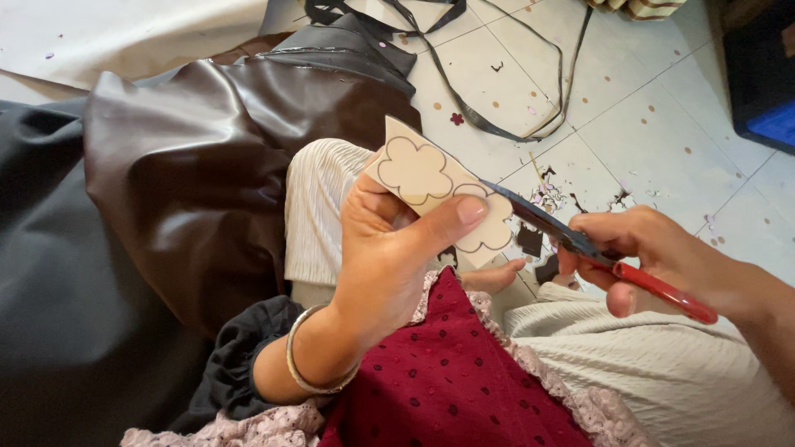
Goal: The person sits on the floor and uses scissors to cut a cloud-shaped design from a piece of paper. They carefully follow the drawn outline, rotating the paper as needed to complete the cut.
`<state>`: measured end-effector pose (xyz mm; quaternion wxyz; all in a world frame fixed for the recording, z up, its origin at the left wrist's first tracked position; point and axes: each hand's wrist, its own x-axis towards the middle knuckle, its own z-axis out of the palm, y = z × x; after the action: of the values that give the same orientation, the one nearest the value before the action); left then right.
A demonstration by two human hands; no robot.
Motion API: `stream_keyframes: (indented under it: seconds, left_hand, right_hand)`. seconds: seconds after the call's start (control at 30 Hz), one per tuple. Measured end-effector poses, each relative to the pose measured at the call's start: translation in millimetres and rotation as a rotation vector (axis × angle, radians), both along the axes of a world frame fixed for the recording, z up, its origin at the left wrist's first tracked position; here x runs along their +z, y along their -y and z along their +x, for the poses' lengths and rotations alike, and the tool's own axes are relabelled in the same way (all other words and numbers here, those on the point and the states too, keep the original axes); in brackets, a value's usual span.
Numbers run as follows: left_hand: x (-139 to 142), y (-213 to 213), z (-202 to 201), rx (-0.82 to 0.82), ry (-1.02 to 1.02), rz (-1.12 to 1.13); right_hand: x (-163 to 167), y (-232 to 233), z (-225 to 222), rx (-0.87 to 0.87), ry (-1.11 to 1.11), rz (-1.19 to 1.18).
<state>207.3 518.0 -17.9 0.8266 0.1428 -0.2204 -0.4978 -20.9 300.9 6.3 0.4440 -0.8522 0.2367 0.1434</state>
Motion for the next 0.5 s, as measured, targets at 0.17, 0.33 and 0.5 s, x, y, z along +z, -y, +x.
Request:
stream_keyframes:
  seconds: [0.17, 0.33, 0.5]
  left_hand:
    - [1, 2, -3, 0.079, 0.043, 0.020]
    - [-9, 8, -2, 0.177, 0.214, 0.026]
    - [-13, 8, -6, 0.112, 0.124, 0.033]
  right_hand:
    - [5, -6, 7, 0.043, 0.006, 0.014]
    - [15, -14, 15, 0.052, 0.004, 0.022]
    - [24, -27, 32, 0.116, 0.035, -0.030]
